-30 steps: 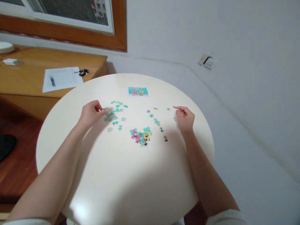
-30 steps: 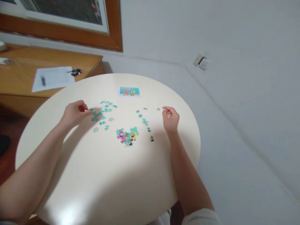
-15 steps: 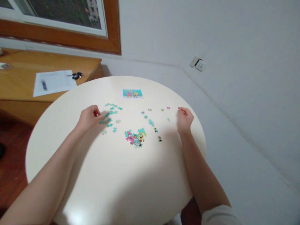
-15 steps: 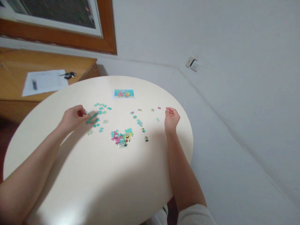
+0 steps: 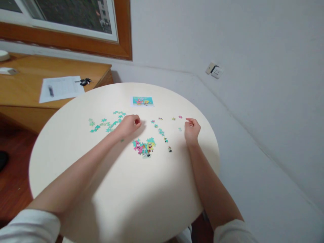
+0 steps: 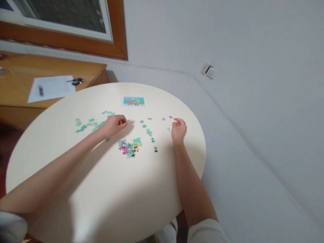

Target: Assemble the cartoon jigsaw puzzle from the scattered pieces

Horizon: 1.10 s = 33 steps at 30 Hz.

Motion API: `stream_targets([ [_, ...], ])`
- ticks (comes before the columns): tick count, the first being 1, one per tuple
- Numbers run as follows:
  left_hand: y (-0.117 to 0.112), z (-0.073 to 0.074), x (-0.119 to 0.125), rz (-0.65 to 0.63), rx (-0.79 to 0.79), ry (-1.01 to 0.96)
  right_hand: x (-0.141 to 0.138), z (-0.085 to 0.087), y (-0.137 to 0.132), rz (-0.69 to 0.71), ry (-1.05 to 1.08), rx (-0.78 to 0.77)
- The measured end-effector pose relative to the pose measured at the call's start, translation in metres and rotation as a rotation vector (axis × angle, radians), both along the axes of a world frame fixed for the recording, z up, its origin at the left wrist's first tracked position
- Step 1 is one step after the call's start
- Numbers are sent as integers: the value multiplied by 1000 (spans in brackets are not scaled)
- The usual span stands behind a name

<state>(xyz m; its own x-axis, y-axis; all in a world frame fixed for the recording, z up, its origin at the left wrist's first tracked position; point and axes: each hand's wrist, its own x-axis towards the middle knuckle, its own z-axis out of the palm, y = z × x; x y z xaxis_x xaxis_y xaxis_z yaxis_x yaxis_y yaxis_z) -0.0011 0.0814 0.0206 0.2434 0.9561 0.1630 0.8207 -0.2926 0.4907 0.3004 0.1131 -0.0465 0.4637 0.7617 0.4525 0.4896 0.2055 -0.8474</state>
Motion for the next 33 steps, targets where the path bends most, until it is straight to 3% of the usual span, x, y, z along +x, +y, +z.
stream_targets([
  [5, 34, -13, 32, -43, -79, 106, -8, 1, -3, -21, 47, -26],
  [9, 47, -21, 47, -2, -74, 133, -10, 3, -5, -15, 57, -42],
  [24, 63, -27, 64, -72, -102, 162, -12, 8, -6, 10, 123, -75],
  [33, 56, -25, 64, -34, -90, 99, -12, 8, -6, 7, 120, -92],
])
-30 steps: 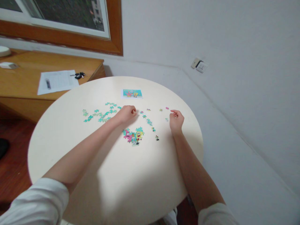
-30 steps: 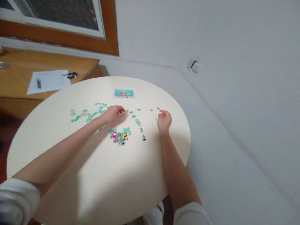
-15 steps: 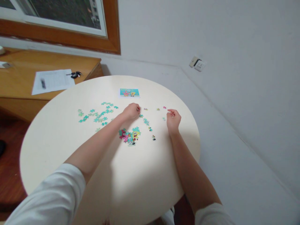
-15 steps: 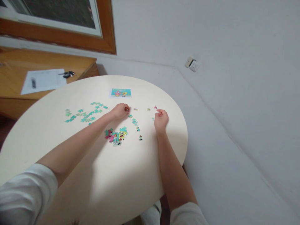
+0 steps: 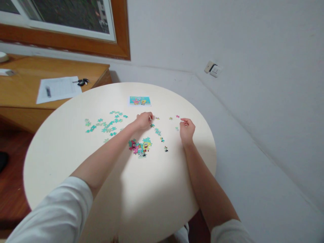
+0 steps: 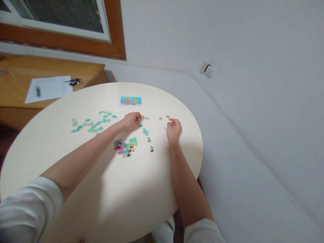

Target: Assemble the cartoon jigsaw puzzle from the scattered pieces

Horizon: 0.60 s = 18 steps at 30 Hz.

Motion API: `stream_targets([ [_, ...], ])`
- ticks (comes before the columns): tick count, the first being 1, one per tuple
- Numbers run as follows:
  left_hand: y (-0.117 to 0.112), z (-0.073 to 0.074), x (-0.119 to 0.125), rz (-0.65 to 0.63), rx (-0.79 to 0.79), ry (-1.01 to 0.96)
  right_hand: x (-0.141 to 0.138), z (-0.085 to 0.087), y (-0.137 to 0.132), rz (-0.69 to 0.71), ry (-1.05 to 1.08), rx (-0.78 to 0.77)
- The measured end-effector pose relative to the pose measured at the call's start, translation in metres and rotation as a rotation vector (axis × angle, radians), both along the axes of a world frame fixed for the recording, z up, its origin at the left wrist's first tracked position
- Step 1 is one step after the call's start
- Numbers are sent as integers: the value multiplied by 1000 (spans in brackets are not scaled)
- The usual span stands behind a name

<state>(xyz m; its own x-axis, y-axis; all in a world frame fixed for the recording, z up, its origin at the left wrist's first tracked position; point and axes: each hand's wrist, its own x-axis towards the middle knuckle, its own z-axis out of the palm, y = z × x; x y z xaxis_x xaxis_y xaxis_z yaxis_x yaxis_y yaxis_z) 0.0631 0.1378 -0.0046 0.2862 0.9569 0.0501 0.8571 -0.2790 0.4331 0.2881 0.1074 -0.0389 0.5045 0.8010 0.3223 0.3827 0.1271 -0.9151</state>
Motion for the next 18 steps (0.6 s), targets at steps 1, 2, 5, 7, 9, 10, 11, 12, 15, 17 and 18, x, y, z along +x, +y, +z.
stream_targets([
  [1, -1, 1, 0, 6, 3, -10, 0, 0, 0, 3, -4, 0],
  [2, -3, 2, 1, 9, 6, -21, 1, -1, 0, 8, -10, 0],
  [5, -6, 3, 1, 5, 13, -63, 1, -3, 1, 13, -33, 2],
  [7, -9, 4, -2, -4, 17, -94, 2, -4, 2, 10, -33, 0],
  [9, -11, 7, -7, -10, 24, -120, 2, -5, 3, 7, -22, -5],
  [10, -13, 8, -11, -12, 25, -138, 2, -5, 3, 9, -18, -7],
  [11, -16, 9, -16, -14, 24, -159, 3, -5, 4, 10, -16, -7],
  [12, -19, 11, -22, -26, 13, -209, 3, -5, 4, 10, -18, -6],
  [15, -35, 15, -44, -39, -48, -383, 4, -6, 5, 11, -37, 7],
  [17, -50, 18, -60, -9, -150, -493, 5, -7, 5, 8, -55, 20],
  [18, -58, 20, -68, -8, -205, -535, 5, -8, 5, 7, -62, 26],
])
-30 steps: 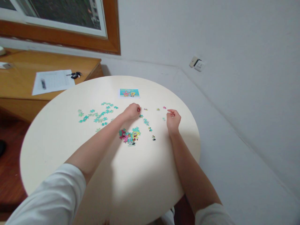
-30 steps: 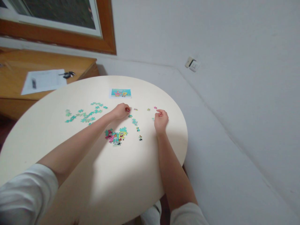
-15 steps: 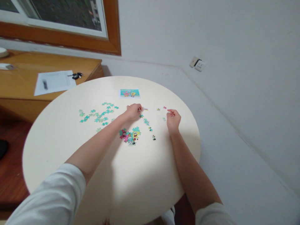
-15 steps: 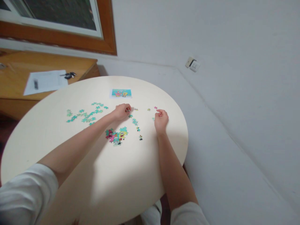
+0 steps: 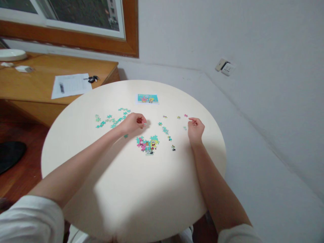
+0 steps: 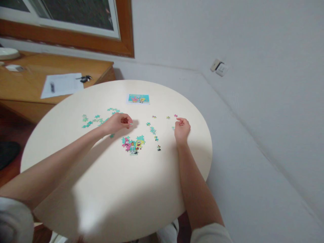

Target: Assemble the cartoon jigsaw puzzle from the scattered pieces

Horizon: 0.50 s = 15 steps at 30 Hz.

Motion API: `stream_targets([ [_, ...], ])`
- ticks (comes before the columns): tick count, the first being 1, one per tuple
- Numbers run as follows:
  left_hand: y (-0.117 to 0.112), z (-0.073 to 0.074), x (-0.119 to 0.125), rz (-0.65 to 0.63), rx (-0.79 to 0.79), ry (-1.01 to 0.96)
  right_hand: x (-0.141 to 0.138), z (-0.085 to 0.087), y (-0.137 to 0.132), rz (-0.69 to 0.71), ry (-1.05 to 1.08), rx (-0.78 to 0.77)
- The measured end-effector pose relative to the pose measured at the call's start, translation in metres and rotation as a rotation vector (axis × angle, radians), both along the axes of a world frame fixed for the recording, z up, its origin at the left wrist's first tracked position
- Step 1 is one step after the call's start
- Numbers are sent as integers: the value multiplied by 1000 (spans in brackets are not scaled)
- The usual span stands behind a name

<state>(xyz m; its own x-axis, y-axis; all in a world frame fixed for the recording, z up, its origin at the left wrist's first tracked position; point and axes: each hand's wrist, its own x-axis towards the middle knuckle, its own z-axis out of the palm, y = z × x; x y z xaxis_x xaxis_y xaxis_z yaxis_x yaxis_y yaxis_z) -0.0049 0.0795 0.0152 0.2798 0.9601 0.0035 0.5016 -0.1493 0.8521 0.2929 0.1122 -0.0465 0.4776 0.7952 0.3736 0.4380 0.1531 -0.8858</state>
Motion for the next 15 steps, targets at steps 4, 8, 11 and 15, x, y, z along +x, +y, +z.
stream_targets([
  [4, -32, 4, -22, 2, -149, -97, 1, -1, 0, -4, -21, 11],
  [8, -51, 2, -28, -17, -215, -124, 2, -1, 0, -4, -57, 20],
  [11, -57, -1, -28, -16, -262, -149, 3, -1, 1, -1, -67, 11],
  [15, -60, -1, -30, -29, -338, -164, 4, -1, 1, 4, -56, 2],
])
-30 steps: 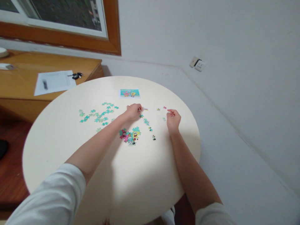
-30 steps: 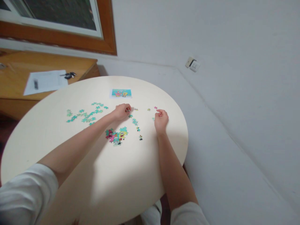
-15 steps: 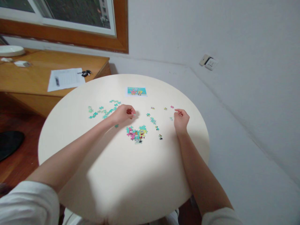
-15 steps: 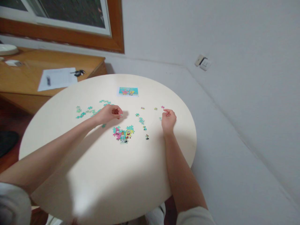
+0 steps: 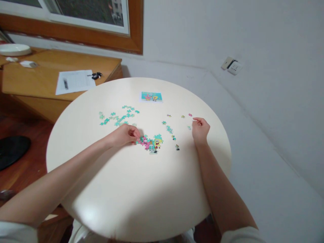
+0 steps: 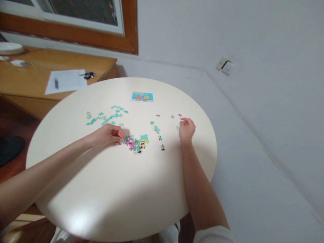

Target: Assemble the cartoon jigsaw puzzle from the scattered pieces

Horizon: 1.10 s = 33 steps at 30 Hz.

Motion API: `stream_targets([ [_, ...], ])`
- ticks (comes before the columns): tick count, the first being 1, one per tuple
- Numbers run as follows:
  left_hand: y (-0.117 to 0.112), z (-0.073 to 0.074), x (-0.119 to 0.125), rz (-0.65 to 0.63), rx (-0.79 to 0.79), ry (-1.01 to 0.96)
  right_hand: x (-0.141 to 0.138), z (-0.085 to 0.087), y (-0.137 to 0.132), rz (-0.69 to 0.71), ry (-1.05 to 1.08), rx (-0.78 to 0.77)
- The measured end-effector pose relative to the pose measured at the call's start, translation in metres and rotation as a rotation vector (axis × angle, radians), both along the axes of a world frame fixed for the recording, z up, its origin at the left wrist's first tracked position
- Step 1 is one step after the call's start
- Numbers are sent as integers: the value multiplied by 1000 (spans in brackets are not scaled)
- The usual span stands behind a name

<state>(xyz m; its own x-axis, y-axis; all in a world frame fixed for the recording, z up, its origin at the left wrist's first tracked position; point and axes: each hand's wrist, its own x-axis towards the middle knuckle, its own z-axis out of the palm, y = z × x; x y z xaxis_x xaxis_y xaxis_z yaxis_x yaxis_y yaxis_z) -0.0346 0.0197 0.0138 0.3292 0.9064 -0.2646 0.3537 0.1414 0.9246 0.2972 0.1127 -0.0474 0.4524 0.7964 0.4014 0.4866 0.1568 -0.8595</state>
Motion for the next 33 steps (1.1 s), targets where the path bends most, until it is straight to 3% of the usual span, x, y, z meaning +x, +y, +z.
stream_targets([
  [12, 2, -3, 1, 26, -78, 32, 0, -1, 0, -4, -28, 19],
  [33, 5, -12, 4, 42, -22, 115, 2, 0, -1, 11, -10, -9],
])
